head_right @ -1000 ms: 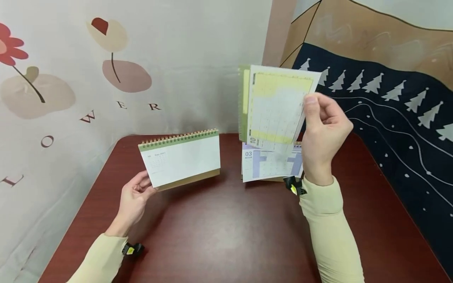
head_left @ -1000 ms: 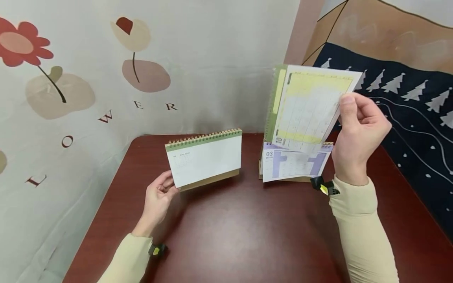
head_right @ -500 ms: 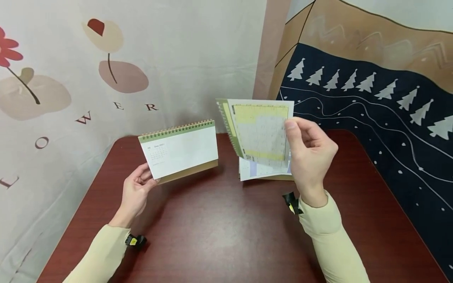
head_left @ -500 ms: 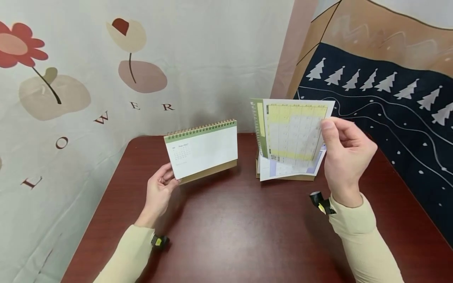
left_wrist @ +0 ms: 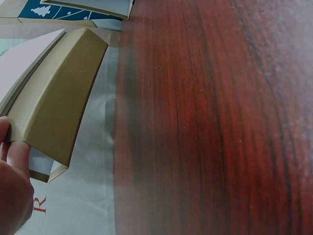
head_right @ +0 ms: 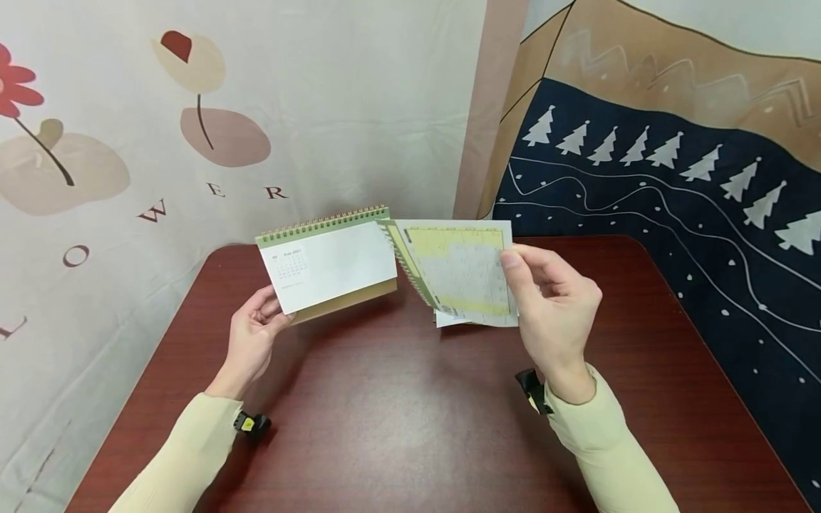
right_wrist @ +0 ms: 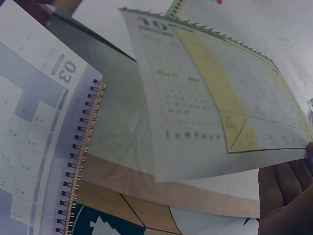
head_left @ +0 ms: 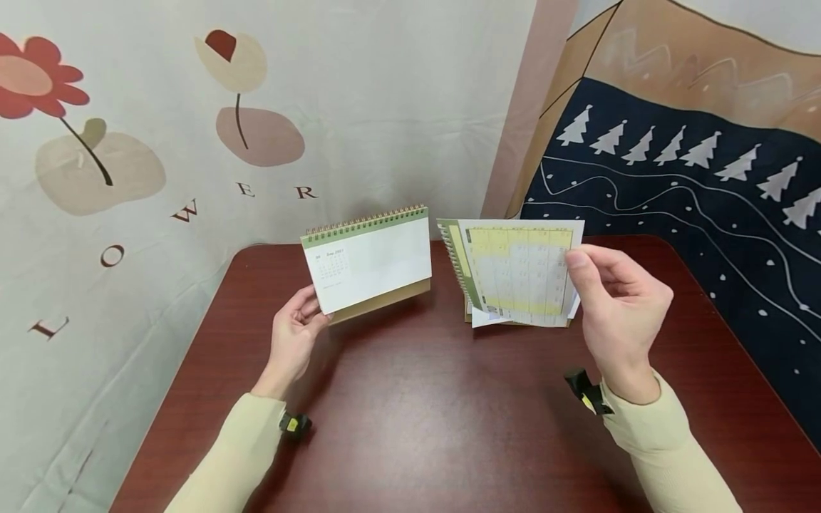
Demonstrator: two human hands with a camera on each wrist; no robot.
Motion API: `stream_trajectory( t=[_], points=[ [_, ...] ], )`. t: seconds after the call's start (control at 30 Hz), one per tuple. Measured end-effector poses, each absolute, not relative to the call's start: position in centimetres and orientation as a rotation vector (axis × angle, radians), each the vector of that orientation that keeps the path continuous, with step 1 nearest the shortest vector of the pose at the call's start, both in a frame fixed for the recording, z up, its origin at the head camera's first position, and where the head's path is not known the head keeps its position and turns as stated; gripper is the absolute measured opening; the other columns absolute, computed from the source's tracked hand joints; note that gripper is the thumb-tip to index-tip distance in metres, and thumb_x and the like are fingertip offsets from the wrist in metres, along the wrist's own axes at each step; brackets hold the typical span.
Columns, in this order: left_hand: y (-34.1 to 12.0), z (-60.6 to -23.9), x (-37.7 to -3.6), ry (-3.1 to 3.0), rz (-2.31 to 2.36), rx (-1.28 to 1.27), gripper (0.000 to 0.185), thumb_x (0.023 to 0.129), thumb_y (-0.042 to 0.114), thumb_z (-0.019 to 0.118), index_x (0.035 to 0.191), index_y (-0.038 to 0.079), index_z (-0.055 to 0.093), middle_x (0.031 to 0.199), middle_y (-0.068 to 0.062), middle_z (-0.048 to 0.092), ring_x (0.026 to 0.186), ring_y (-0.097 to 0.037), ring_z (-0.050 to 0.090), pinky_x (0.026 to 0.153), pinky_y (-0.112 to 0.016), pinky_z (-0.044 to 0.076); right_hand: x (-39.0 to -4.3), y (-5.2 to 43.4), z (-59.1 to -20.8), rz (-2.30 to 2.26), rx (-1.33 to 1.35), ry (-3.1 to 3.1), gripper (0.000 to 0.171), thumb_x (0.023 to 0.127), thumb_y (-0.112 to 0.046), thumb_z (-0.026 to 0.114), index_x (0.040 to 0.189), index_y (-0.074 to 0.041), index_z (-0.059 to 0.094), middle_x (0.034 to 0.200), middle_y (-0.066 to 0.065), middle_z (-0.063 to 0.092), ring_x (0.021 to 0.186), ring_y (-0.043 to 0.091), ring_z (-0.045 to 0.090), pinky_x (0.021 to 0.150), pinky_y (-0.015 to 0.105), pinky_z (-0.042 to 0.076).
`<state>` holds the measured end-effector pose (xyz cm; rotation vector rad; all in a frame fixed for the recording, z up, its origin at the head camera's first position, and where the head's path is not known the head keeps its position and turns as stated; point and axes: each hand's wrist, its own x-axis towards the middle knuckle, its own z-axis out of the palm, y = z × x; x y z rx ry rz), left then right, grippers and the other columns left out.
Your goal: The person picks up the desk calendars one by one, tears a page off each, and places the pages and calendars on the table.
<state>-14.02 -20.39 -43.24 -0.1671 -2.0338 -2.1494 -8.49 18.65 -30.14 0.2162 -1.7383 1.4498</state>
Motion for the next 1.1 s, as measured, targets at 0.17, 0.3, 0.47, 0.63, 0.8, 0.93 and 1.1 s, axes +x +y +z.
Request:
stream_trajectory(
  t=[0.17,0.3,0.47,0.63,0.8,0.93,1.1],
  points=[
    [-20.1,-43.4,-14.4,-2.010,-2.177,-0.157,0.052,0.087,-0.029,0.052,0.136,-0.012,0.055,0.110,0.009,0.076,0.099,-0.007,0.071,0.080,-0.021,0.057,-7.9,18.6,-31.0,1.441,0.261,-1.803,0.014,0.091,-0.001,0.076,0.098,0.011,0.077,0.090,0.000,0.078,0.073,0.006,0.071,0.062,0.014,0.053],
    [-20.0,-43.4,-14.5,-2.016,-2.190,-0.139,0.053,0.087,-0.030,0.050,0.138,-0.014,0.052,0.109,0.011,0.075,0.097,-0.006,0.071,0.080,-0.021,0.057,-7.5,18.6,-31.7,1.430,0.294,-1.837,0.015,0.091,-0.003,0.077,0.099,0.010,0.077,0.092,0.003,0.079,0.076,0.005,0.072,0.067,0.015,0.055],
    [-19.9,-43.5,-14.6,-2.043,-2.177,-0.124,0.053,0.089,-0.028,0.052,0.139,-0.011,0.053,0.109,0.012,0.075,0.098,-0.007,0.070,0.081,-0.021,0.057,-7.1,18.6,-32.7,1.442,0.320,-1.874,0.012,0.089,0.004,0.076,0.099,0.009,0.077,0.094,0.001,0.079,0.077,0.005,0.073,0.067,0.016,0.056],
    [-19.9,-43.6,-14.7,-2.054,-2.183,-0.119,0.052,0.089,-0.027,0.053,0.139,-0.011,0.053,0.109,0.012,0.074,0.097,-0.007,0.071,0.080,-0.021,0.057,-6.7,18.4,-33.8,1.431,0.379,-1.930,0.019,0.084,0.013,0.074,0.102,0.008,0.078,0.098,0.005,0.079,0.082,0.005,0.074,0.068,0.017,0.057],
    [-19.9,-43.8,-14.7,-2.056,-2.188,-0.106,0.053,0.089,-0.027,0.052,0.140,-0.011,0.052,0.107,0.015,0.074,0.095,-0.005,0.071,0.078,-0.020,0.057,-6.8,18.2,-35.0,1.413,0.466,-1.968,0.025,0.080,0.018,0.075,0.102,0.007,0.078,0.098,0.012,0.078,0.084,0.004,0.074,0.071,0.019,0.058],
    [-19.8,-44.0,-14.8,-2.058,-2.193,-0.101,0.053,0.090,-0.027,0.052,0.141,-0.012,0.051,0.107,0.014,0.074,0.096,-0.005,0.070,0.079,-0.021,0.057,-7.0,18.0,-36.0,1.347,0.560,-1.961,0.022,0.081,0.014,0.077,0.101,0.004,0.079,0.097,0.017,0.078,0.086,0.001,0.073,0.071,0.017,0.057],
    [-19.9,-44.2,-15.0,-2.059,-2.194,-0.102,0.053,0.090,-0.027,0.052,0.140,-0.012,0.051,0.109,0.012,0.074,0.097,-0.006,0.070,0.080,-0.021,0.057,-7.5,17.4,-37.0,1.178,0.743,-1.911,0.017,0.095,-0.014,0.076,0.100,0.002,0.080,0.101,0.018,0.078,0.095,0.016,0.076,0.087,0.022,0.056]
  ],
)
